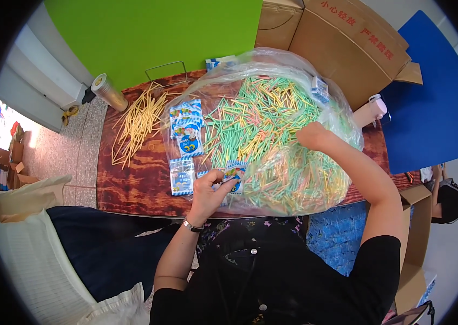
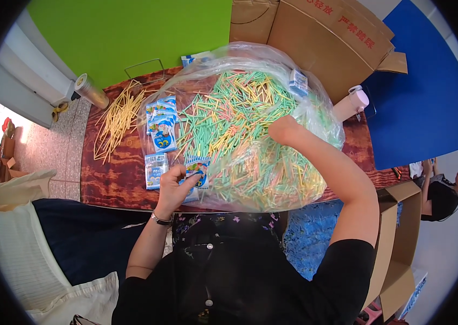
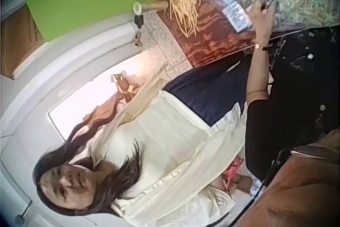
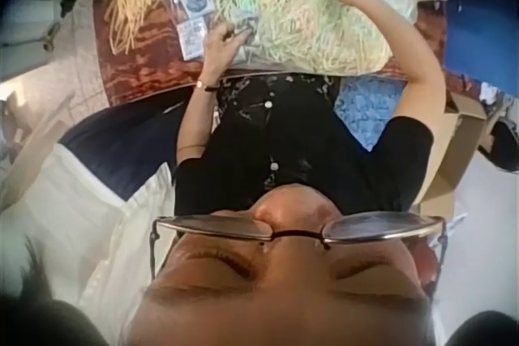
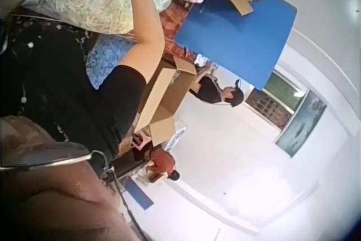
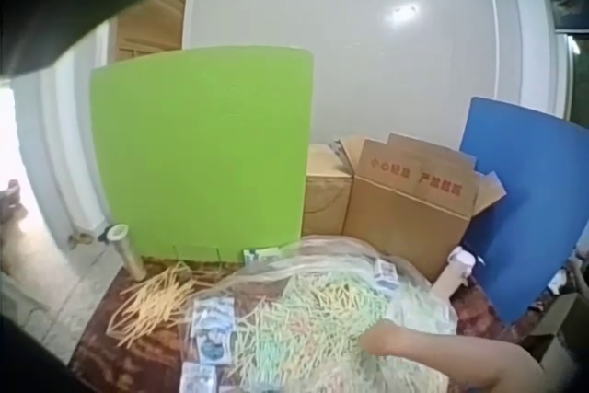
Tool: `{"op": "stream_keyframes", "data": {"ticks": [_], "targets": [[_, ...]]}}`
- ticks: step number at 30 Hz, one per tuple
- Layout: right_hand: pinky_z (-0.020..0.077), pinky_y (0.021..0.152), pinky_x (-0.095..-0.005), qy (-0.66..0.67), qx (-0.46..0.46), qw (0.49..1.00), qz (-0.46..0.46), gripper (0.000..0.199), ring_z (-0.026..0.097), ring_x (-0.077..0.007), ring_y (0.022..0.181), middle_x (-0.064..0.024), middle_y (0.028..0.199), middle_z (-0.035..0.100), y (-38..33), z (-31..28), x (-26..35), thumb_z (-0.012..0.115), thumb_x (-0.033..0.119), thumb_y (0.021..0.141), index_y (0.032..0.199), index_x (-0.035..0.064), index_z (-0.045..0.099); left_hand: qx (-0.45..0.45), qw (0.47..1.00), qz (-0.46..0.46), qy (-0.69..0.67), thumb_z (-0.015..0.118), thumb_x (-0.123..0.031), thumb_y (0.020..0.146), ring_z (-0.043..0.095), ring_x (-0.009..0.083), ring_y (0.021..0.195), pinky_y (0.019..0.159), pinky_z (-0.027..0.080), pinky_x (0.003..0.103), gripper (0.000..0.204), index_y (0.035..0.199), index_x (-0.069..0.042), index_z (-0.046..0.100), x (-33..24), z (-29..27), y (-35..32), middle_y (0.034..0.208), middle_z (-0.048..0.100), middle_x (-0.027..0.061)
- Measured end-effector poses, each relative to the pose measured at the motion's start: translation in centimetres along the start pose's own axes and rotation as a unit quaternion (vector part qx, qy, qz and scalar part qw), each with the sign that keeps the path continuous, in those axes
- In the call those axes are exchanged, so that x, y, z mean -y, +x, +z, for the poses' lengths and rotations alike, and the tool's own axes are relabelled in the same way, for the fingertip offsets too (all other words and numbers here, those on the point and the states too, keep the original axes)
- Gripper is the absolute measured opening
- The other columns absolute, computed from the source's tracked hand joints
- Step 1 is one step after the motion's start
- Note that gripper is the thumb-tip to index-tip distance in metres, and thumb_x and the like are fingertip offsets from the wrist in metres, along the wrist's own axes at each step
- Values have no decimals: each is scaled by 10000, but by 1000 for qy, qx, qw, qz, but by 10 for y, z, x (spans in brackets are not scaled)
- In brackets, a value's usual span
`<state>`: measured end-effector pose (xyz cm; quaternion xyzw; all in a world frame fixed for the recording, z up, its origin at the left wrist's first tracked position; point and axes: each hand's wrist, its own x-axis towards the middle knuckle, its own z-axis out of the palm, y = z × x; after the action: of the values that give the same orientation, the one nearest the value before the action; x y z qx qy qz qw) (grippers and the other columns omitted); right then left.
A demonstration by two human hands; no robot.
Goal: Packing small blue packets into a large clear bag filled with shredded paper filler.
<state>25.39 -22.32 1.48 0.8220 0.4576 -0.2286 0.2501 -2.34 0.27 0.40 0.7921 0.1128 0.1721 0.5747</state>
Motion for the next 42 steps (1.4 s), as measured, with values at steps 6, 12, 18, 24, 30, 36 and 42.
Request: {"op": "stream_keyframes", "data": {"ticks": [6,12,18,24,30,36,42], "targets": [[539,732,-414,-23,-14,999,34,220,684,-315,891,-142,924,712,-8,-11,-10,525,119,828,881,52,728,-1,1000,-3,9,774,-131,785,360,53,600,512,315,237,299,688,-29,511,-2,-3,-1,627,422,-36],[541,745,-420,-45,9,997,64,275,681,-330,890,-158,957,704,-52,-52,-9,483,152,900,929,-3,708,-10,1000,-17,-22,778,-126,781,373,41,598,512,325,224,285,689,-28,527,7,-3,-3,622,440,-41],[568,669,-400,-69,40,992,95,216,702,-243,865,-100,962,718,-1,34,18,631,159,815,983,67,730,21,1000,9,16,779,-136,778,434,61,588,515,364,240,255,718,-17,562,-7,2,-1,620,505,-5],[563,681,-368,-51,54,980,184,202,697,-242,901,-105,954,722,-14,25,32,612,144,815,952,87,751,11,1000,2,11,786,-163,771,507,95,572,525,407,263,242,747,-9,601,13,1,-7,629,572,36],[551,671,-372,-57,15,991,116,189,694,-268,870,-135,921,713,-37,23,0,579,190,871,929,58,701,30,999,11,3,782,-162,777,518,96,578,533,411,255,234,759,-6,609,-1,4,-7,639,588,43],[491,720,-307,742,-223,632,-13,261,604,-153,796,-60,817,623,-62,16,-20,478,283,1002,1053,32,526,2,999,-2,-47,775,-131,786,395,41,602,513,341,227,288,687,-23,528,19,11,-9,625,476,-23],[458,787,-374,563,-450,688,91,228,577,-251,845,-114,885,599,-61,82,39,554,226,963,956,0,585,20,1000,-6,23,799,-175,755,469,93,560,514,392,267,262,745,-18,589,-3,11,-5,622,549,29]]}}
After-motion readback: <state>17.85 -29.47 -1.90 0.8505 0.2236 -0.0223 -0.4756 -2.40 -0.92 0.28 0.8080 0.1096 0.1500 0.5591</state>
